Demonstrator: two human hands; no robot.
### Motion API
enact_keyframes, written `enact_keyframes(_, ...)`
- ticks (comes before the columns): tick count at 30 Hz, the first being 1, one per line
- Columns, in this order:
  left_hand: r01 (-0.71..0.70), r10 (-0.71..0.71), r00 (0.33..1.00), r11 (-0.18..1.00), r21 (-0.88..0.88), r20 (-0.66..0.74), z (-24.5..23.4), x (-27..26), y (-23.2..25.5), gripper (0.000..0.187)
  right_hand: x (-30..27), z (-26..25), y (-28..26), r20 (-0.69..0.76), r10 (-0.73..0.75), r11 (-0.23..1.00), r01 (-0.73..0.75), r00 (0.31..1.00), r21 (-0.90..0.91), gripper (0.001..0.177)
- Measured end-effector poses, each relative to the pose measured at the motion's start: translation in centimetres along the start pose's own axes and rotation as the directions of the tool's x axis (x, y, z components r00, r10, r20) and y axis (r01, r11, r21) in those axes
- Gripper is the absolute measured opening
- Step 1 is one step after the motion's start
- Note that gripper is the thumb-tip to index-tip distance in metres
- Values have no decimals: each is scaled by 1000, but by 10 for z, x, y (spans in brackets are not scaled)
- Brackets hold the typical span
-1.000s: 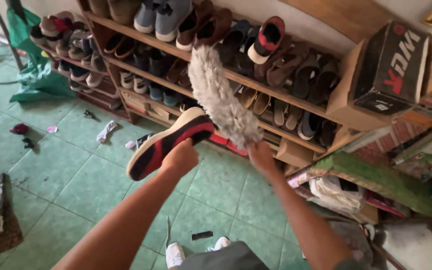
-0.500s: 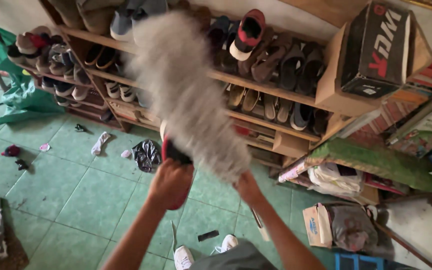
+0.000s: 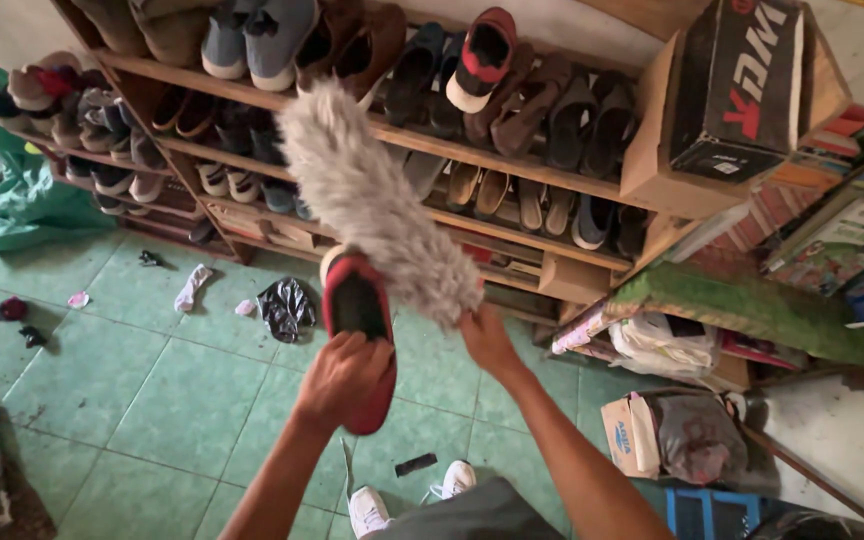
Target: Cleaning and dusting shoes on a shoe rack using a feather duster.
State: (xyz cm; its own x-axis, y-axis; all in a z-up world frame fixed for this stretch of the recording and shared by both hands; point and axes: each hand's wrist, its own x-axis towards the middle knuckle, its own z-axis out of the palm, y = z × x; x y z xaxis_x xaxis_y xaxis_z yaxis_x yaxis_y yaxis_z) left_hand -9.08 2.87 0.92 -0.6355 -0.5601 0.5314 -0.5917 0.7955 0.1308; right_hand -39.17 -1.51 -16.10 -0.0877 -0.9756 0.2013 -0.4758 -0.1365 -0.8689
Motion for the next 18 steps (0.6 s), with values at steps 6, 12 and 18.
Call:
enact_keyframes(6,-30,48,992,987,157,-117,13,-6,1,12,-20,-2,-107,302,259,700,-394,917,595,22)
enact_keyframes(12,154,-165,976,984,-84,-144,-2,3,8,11,-7,-3,-29,169,407,884,-433,898,175,32)
enact_keyframes(18,741,-813,436,567,-359,-385,19,6,-18,27,-19,-29,-77,132,316,901,-341,939,270,40)
